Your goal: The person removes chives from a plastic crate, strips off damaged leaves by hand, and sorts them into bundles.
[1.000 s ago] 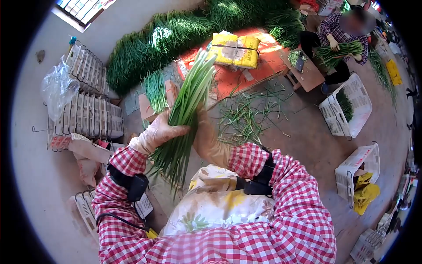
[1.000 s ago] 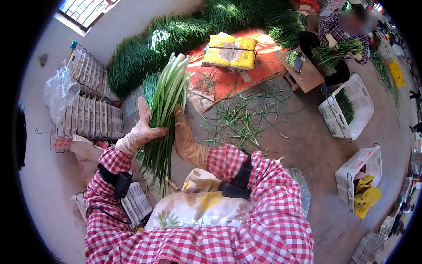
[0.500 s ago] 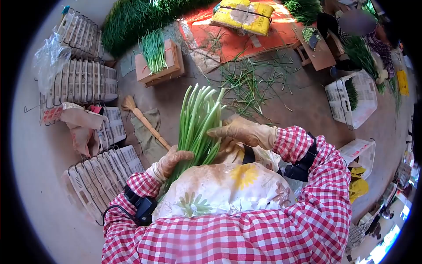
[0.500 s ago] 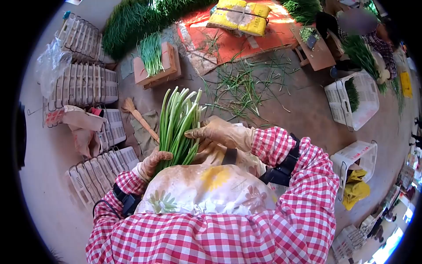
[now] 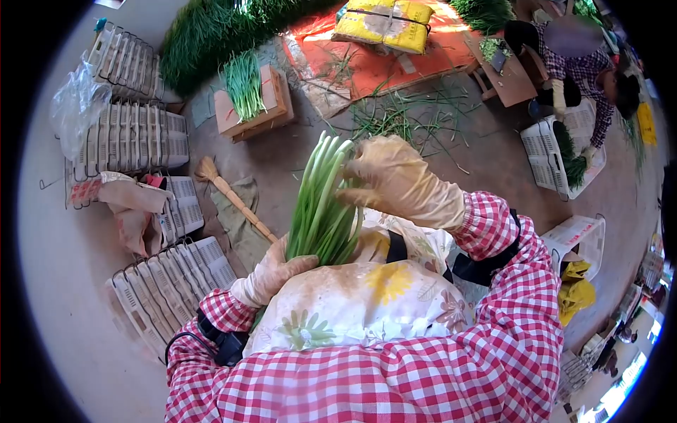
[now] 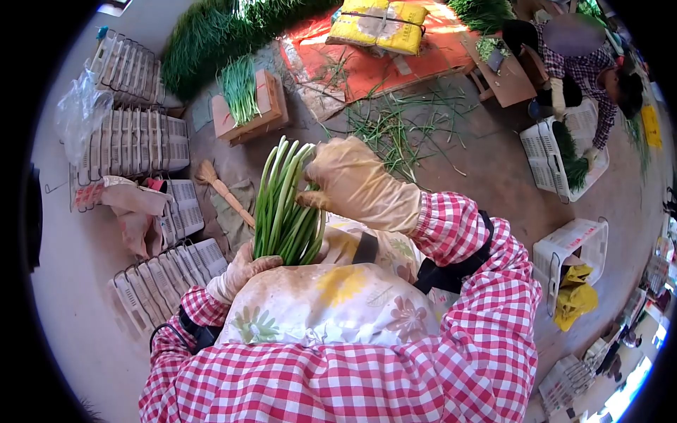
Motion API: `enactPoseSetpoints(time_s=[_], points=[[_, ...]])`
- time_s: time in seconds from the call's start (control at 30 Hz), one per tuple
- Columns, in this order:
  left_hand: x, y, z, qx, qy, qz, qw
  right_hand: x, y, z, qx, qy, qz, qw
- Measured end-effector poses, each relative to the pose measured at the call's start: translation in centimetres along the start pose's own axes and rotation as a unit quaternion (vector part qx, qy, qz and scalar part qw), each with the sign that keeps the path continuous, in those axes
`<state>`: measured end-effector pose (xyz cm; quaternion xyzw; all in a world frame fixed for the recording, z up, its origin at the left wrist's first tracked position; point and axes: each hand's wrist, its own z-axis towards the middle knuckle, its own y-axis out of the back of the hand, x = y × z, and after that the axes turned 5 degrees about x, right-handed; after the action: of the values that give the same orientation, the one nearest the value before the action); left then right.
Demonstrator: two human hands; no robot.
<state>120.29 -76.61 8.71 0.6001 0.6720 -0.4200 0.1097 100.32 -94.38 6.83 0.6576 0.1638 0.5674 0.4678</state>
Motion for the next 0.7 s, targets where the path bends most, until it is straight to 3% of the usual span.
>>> enactPoseSetpoints(time_s=[0.13,0.17,0.23,0.3,0.43,0.47,0.53,0.6,0.67,0.7], points=[[-0.1,-0.5,-0.1,0.001,0.002,-0.020,1.000,0.6,-0.2,0.3,0.146,-0.075,0.116,0.980],[-0.2,-0.6,-0.2,-0.004,0.003,-0.039,0.999,0.9,-0.2,0.0,0.133,-0.053,0.114,0.983],[0.0,-0.4,-0.1,-0.007,-0.009,-0.078,0.997,1.3,-1.0,-0.5,-0.013,0.007,-0.013,1.000],[1.0,1.3,0.2,-0.003,-0.009,-0.102,0.995,1.9,-1.9,-0.9,-0.147,0.079,-0.100,0.981],[2.3,3.0,0.1,-0.028,0.027,-0.133,0.990,4.1,-2.0,-1.0,-0.098,0.170,0.015,0.981],[2.5,3.1,0.2,-0.026,0.016,-0.130,0.991,4.7,-1.6,-1.3,-0.053,0.118,0.158,0.979],[3.0,3.3,0.3,-0.025,-0.005,-0.124,0.992,6.1,-0.1,-2.1,0.040,0.007,0.427,0.903],[2.7,2.8,0.1,-0.025,-0.002,-0.174,0.984,5.1,2.6,-2.5,0.132,0.019,0.519,0.844],[3.1,3.2,0.1,-0.024,0.002,-0.196,0.980,3.6,4.7,-3.6,0.088,0.089,0.513,0.849],[3.9,4.1,0.1,-0.021,0.005,-0.194,0.981,2.6,5.6,-4.3,0.090,0.054,0.527,0.843]])
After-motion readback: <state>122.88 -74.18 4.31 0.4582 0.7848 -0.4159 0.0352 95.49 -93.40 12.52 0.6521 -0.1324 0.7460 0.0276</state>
